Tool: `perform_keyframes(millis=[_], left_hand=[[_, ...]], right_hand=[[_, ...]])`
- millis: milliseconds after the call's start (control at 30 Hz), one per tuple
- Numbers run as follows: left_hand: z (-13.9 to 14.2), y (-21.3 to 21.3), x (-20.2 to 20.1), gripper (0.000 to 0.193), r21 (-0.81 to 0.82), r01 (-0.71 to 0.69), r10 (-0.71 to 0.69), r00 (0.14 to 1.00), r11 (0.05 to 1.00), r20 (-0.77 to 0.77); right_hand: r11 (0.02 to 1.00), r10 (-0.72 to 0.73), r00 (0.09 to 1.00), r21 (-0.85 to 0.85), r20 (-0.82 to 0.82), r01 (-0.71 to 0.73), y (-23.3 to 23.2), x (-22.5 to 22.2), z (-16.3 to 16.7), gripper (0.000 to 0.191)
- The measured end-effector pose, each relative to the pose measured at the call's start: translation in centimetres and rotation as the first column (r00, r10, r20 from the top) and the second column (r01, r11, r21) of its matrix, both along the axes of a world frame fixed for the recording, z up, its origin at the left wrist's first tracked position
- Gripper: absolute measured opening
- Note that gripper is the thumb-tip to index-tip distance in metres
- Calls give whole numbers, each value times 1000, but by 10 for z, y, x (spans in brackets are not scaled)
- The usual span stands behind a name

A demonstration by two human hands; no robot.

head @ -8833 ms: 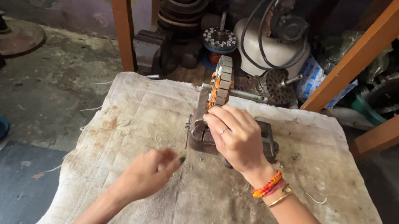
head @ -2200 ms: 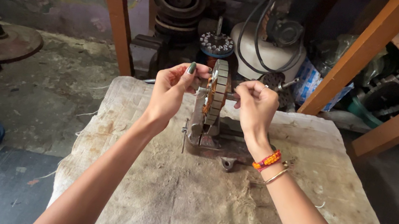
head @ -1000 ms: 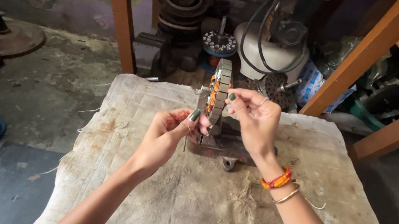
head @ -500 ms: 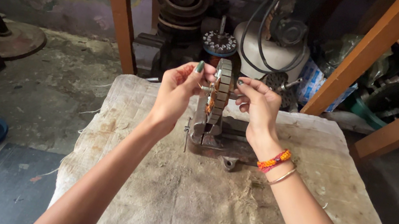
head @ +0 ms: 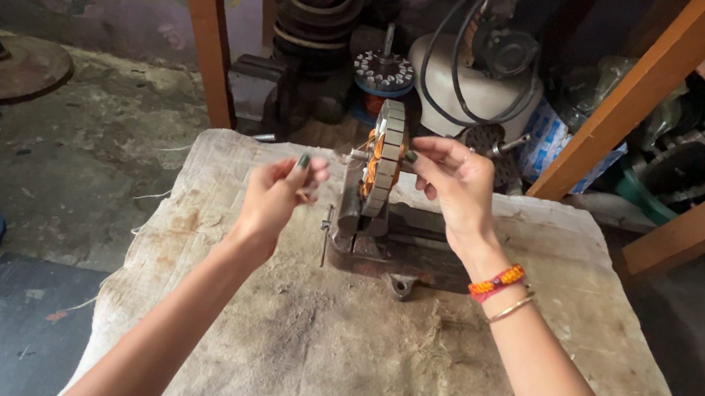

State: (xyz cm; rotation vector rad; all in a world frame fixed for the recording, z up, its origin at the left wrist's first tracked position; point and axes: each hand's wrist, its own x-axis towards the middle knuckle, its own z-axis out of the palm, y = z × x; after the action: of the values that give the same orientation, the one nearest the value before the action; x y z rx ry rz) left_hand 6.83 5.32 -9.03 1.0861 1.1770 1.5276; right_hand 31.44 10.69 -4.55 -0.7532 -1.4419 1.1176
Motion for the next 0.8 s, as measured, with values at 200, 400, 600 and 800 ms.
perform_keyframes(millis=[200, 400, 600, 800], left_hand=[[-32, -39, -8, 26, -93, 27, -40, 989, 995, -141], [-20, -79, 16, 26, -118, 311, -318, 947, 943, -44], [16, -97, 37, 24, -53, 470, -470, 883, 881, 18], [36, -100, 44, 26, 13, 445, -444, 895, 896, -45]], right_hand=[[893, -234, 958, 426, 168, 143, -31, 0, 6, 20], [423, -537, 796, 906, 279, -33, -82, -16, 28, 21], [376, -512, 811, 923, 283, -85, -87, -23, 35, 13], [629, -385, 896, 773, 219, 82, -66, -10, 17, 10]])
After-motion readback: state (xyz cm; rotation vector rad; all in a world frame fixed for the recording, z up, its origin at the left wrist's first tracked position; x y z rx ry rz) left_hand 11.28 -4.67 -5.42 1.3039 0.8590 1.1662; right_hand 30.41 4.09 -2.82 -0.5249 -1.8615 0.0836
